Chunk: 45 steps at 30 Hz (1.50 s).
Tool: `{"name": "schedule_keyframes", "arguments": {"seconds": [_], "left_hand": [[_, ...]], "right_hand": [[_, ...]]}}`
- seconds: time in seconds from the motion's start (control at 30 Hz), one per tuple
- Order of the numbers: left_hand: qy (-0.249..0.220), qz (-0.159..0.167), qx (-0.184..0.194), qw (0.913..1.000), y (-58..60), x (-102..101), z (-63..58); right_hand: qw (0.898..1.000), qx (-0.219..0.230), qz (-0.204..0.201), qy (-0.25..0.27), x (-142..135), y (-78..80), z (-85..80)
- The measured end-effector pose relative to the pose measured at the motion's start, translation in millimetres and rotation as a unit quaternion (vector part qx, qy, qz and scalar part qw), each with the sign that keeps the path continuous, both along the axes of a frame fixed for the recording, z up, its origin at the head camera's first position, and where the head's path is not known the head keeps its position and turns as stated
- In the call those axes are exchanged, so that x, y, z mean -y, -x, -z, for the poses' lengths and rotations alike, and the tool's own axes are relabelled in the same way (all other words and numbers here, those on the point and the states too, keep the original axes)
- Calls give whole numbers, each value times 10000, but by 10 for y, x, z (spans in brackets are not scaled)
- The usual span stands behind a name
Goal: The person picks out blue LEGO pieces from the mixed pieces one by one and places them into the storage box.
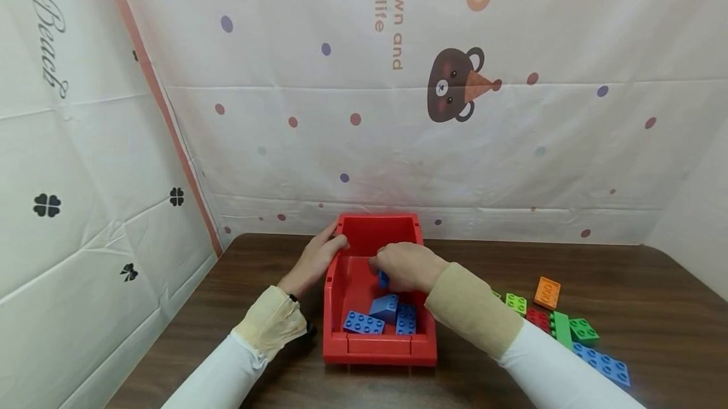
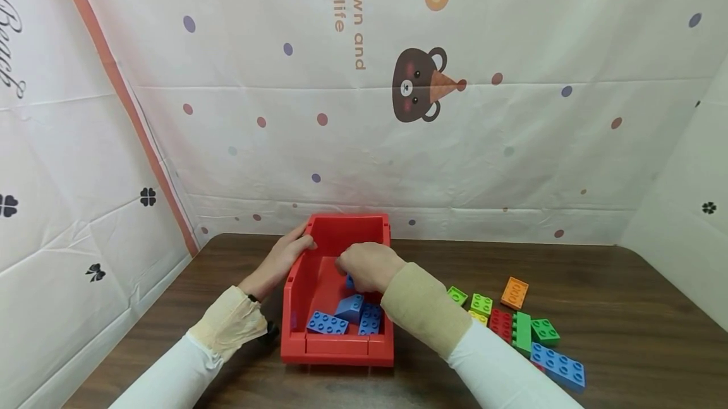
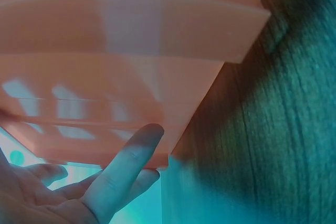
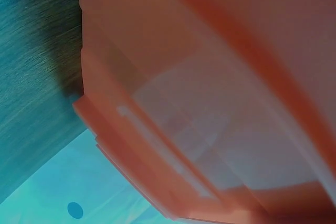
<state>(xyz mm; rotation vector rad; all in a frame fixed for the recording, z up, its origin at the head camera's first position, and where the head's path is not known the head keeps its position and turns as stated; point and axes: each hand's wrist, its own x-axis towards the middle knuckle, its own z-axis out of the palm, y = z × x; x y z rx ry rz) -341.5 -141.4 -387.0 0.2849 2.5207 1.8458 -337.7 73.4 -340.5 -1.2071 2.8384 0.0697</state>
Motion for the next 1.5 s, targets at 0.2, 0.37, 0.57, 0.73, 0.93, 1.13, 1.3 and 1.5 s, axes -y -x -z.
{"name": "schedule_keyframes", "arguments": {"seconds": [0.2,0.37,0.57,0.73,0.93,1.13,1.3,1.5], "left_hand": [[-49,-40,34,10000,8,-11,4],[-74,-42,34,10000,3,-12,1],[-44,-96,4,9999,-17,4,4],[-61,-85,15,9999,-29,6,7],[-33,-28,-21,10000,-32,7,-12],[-110,59,-49,9999,-49,5,-31],[-112,51,-28,9999,-54,-3,-37],[-44,63,-39,10000,-29,7,-26]], "right_hand": [[10000,81,-34,8,-3,5,6],[9999,112,-32,-51,-2,5,12],[9998,122,-57,-136,8,-9,5],[9997,124,-12,-200,8,-2,16],[9996,131,47,-265,10,-10,15],[9994,167,71,-292,6,-20,8],[9992,199,132,-329,-4,-22,5],[9993,168,103,-314,-11,-11,14]]}}
